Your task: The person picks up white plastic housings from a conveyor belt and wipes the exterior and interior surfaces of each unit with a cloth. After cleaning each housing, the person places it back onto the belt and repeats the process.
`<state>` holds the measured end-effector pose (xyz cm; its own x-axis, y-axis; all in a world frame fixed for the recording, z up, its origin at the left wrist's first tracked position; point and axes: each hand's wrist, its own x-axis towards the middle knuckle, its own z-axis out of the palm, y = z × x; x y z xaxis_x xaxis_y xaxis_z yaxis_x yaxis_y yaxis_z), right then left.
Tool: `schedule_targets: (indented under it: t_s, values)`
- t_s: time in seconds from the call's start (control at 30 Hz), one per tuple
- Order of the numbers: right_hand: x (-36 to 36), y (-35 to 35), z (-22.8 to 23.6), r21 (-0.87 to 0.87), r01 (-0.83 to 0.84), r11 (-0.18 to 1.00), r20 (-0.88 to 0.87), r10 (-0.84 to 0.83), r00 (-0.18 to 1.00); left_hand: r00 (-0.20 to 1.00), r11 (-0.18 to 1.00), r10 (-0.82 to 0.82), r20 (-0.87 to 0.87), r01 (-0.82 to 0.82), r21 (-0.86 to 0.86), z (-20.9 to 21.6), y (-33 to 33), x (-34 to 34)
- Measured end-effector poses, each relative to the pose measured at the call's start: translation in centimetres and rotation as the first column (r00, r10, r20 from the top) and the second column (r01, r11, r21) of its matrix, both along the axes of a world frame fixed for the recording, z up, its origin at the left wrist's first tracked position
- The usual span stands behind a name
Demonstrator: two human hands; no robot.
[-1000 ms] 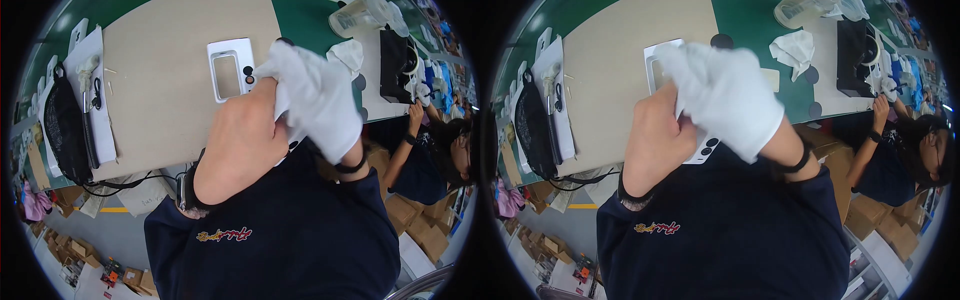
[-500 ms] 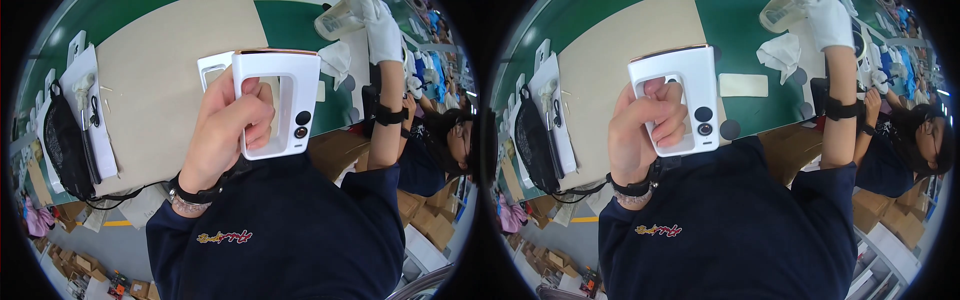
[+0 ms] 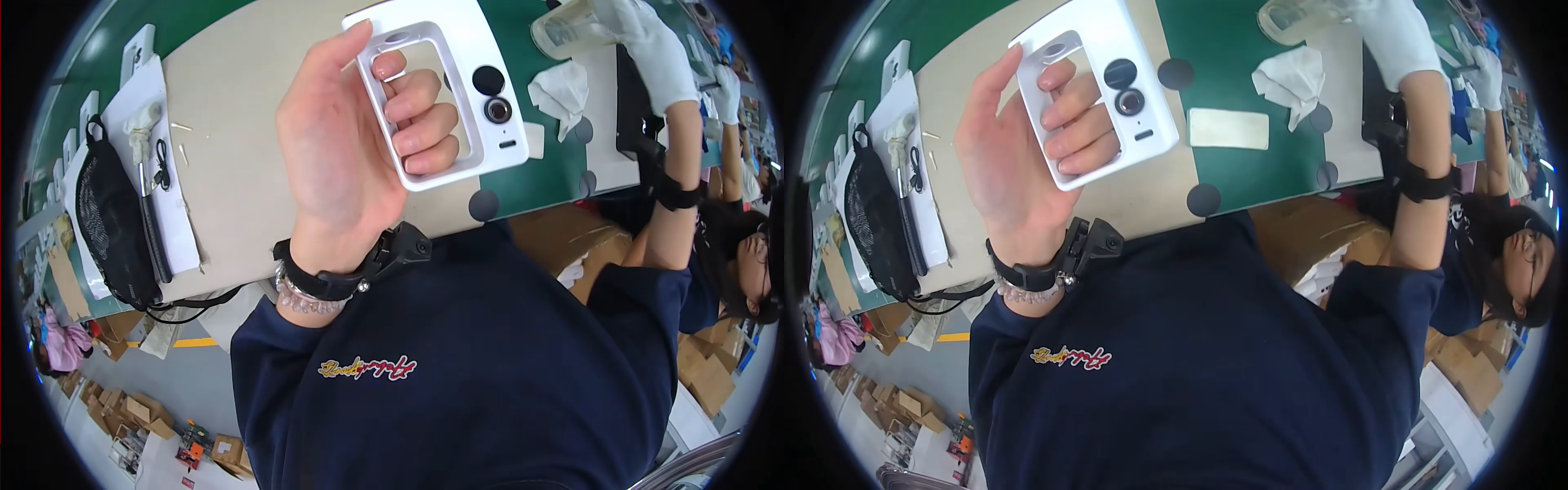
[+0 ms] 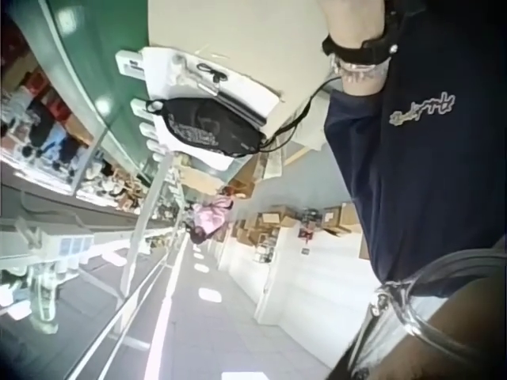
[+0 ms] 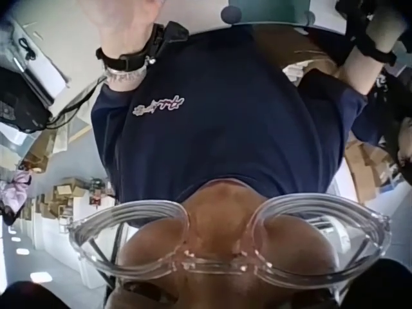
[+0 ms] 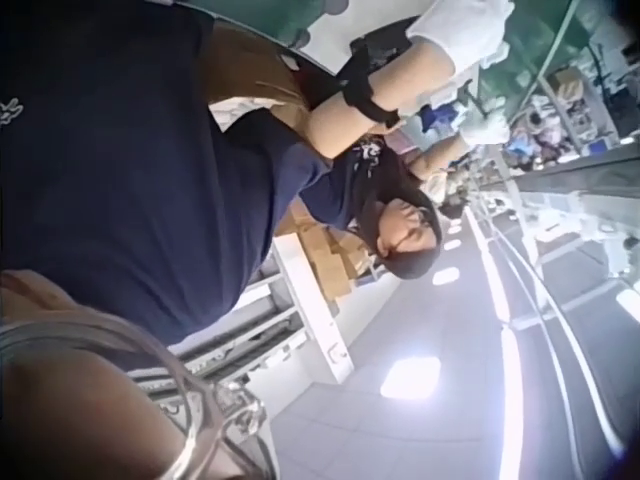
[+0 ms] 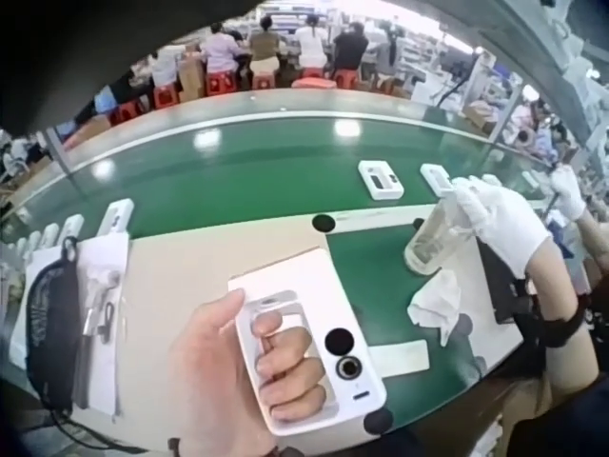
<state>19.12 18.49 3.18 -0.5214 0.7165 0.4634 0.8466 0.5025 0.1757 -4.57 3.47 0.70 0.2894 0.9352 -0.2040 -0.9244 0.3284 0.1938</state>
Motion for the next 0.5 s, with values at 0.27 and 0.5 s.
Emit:
schedule_targets:
  t_s: [0.27, 0.5]
  values:
    - [2.4, 0.6, 1.9, -0.033, -0.113, 0.993, 0.403, 0.117, 0.908, 0.946, 0.985, 0.163, -0.281, -0.139, 0.104, 1.0, -1.8, 0.8]
    - [1.9, 1.0, 1.7, -0.171, -0.033, 0.985, 0.094, 0.049, 0.994, 0.923, 0.978, 0.149, -0.354, -0.085, 0.19, 0.9, -3.2, 1.3]
